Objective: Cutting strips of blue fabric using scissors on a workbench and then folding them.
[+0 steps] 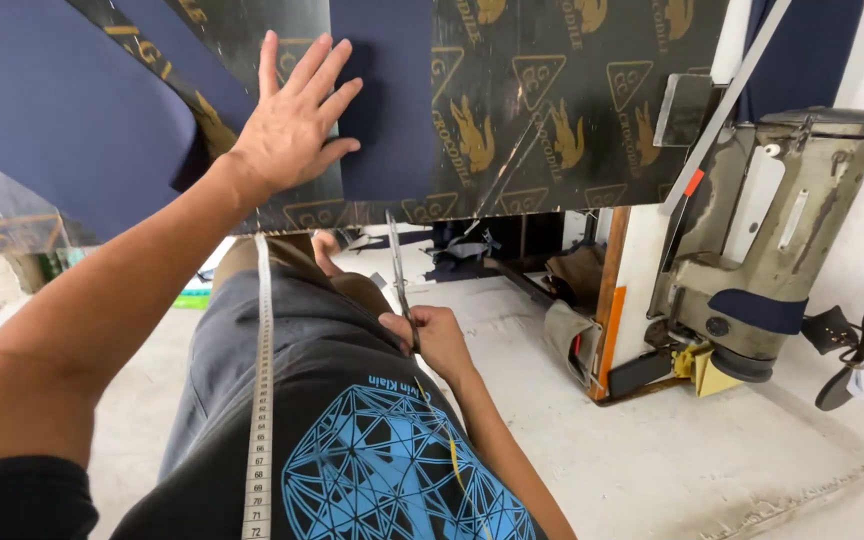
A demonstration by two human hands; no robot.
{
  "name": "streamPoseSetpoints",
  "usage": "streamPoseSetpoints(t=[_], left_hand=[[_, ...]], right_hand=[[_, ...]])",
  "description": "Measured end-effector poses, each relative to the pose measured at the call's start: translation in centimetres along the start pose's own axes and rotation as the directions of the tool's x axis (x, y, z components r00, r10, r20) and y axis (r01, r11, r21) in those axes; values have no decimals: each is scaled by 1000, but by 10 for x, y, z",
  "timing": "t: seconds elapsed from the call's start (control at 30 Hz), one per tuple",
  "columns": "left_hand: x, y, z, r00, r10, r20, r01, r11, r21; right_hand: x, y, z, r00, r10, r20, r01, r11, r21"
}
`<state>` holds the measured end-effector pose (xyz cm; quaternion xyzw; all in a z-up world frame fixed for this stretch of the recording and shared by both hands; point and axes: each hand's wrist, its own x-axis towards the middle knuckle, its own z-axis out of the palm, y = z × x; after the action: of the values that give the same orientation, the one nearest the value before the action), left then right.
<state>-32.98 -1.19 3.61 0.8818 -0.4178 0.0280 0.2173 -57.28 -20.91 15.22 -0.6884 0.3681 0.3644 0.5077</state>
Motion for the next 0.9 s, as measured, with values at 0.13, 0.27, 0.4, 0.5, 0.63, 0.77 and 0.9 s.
streamPoseSetpoints(t=[0.13, 0.27, 0.4, 0.5, 0.63, 0.77, 0.9], left_hand=[[-34, 16, 11, 999, -35, 32, 36, 998, -42], [-43, 17, 17, 998, -56, 26, 56, 998, -30], [-48, 13, 23, 999, -27, -19, 25, 997, -77], [-47, 11, 26, 999, -30, 11, 31, 995, -96], [-48, 10, 28, 1000, -23, -7, 23, 995, -93], [-45, 11, 20, 999, 6, -37, -12, 990, -141], [-46, 12, 20, 999, 6, -39, -12, 988, -155]], right_hand=[[11, 3, 4, 993, -12, 114, 8, 999, 33], [28, -6, 8, 960, -145, 238, 135, 989, 56], [47, -2, 22, 988, -130, 82, 138, 986, -90], [54, -1, 27, 995, -98, 21, 98, 994, -42], [62, 3, 30, 995, -103, -16, 102, 993, -64], [63, 2, 31, 995, -97, -9, 96, 993, -72], [56, -3, 33, 994, -103, -21, 102, 994, -41]])
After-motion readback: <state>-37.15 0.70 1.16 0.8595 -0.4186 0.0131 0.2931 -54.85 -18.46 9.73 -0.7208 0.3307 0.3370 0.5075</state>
